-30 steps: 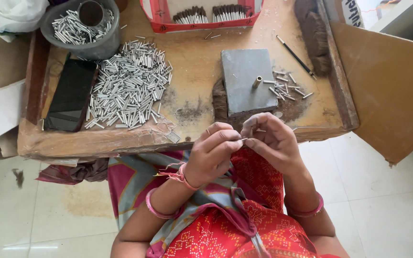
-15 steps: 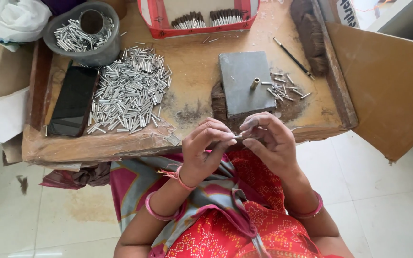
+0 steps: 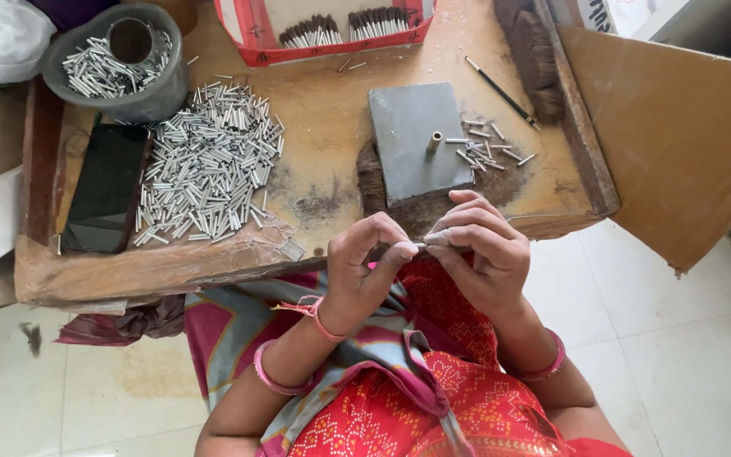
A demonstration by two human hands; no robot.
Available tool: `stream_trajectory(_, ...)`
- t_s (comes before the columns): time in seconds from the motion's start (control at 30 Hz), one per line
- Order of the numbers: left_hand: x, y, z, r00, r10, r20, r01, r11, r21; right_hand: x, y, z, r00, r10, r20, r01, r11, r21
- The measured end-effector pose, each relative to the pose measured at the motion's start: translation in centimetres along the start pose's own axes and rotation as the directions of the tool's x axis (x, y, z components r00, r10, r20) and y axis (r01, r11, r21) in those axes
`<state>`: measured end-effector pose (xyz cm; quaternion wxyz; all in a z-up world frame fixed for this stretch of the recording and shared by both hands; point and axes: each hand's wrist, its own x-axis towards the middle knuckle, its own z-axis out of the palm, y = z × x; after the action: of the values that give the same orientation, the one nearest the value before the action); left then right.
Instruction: Assembling small metal pin components into plastic housings using a workbench jig.
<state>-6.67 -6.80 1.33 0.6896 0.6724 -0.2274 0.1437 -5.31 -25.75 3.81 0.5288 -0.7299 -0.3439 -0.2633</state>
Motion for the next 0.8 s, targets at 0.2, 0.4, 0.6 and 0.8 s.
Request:
stream_trajectory(0.2,0.6,0.2,0.4,0.998,0.061,-0.018,-0.060,0.998,0.034,-0.1,0.4,0.1,0.999,0.048,0.009,-0.049,0.997,0.058)
stream_trajectory(0.4,-0.1,-0.8,1.2,0.999,-0.034,-0.038,0.025,0.976,-0.218,-0.2,0.2,0.4,0.997,0.077,-0.023,-0.074,0.992,0.104)
stream_trajectory(0.6,-0.3,-1.8,2.8,0.984,-0.132,-0.117,0.079,0.924,-0.375,-1.3,0.0,3.5,0.976,0.053,-0.210,-0.041,0.997,0.061)
stream_trajectory(0.8,0.8,-2.3,1.3,0.964,-0.256,-0.075,0.249,0.964,-0.091,-0.3,1.4,3.4,0.984,-0.059,-0.170,0.027,0.983,-0.182)
